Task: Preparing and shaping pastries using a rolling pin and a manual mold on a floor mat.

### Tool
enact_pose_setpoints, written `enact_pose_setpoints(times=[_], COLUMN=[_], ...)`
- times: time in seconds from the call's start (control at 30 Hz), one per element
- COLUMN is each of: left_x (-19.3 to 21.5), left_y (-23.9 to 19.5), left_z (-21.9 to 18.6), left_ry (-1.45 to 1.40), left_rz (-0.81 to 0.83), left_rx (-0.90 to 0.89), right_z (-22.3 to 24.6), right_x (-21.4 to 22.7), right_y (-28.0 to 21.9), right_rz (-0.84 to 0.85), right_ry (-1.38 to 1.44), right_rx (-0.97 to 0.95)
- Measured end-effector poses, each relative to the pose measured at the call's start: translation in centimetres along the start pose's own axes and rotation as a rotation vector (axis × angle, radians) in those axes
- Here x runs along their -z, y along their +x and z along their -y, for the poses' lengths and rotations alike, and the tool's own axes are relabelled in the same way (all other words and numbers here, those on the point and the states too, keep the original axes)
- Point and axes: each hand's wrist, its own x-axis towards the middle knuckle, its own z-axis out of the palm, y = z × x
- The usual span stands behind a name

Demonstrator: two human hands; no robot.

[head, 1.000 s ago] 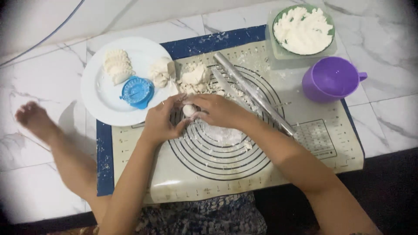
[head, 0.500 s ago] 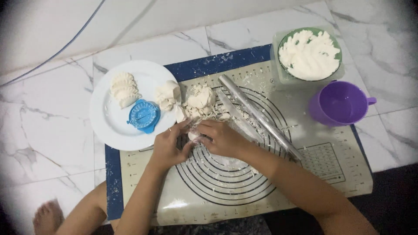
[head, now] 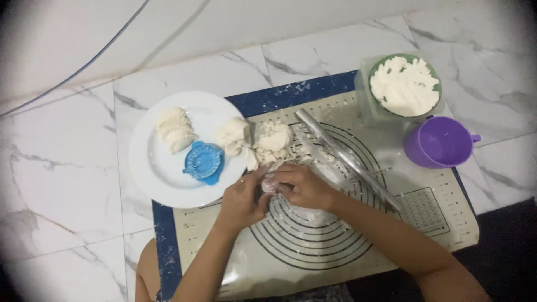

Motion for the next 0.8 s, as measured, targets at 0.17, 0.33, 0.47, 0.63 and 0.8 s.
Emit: enact_pose_setpoints(times=[0.17, 0.33, 0.47, 0.63, 0.8], left_x=[0.2, 0.3, 1.0, 1.3, 0.6], left_y=[-0.8, -1.3, -1.1, -1.1, -1.7], left_z=[0.6, 0.8, -0.1, -0.4, 0.2], left_ry=[0.012, 0.011, 0.0, 0.036, 0.01], left_rz=[0.054, 0.093, 0.133, 0.116, 0.113], left_rx=[0.025, 0.066, 0.104, 0.13, 0.176], right_z=[-0.3, 0.2, 0.0, 1.7, 0.0], right_x=[-1.1, -0.5, 0.4, 0.7, 0.4], right_y=[0.0, 0.4, 0.3, 1.1, 0.3], right_rz=[-0.036, 0.035, 0.129, 0.268, 0.22], right_ry=[0.036, -0.012, 0.025, -0.038, -0.088], right_rx=[-0.041, -0.015, -0.002, -0.2, -0.031])
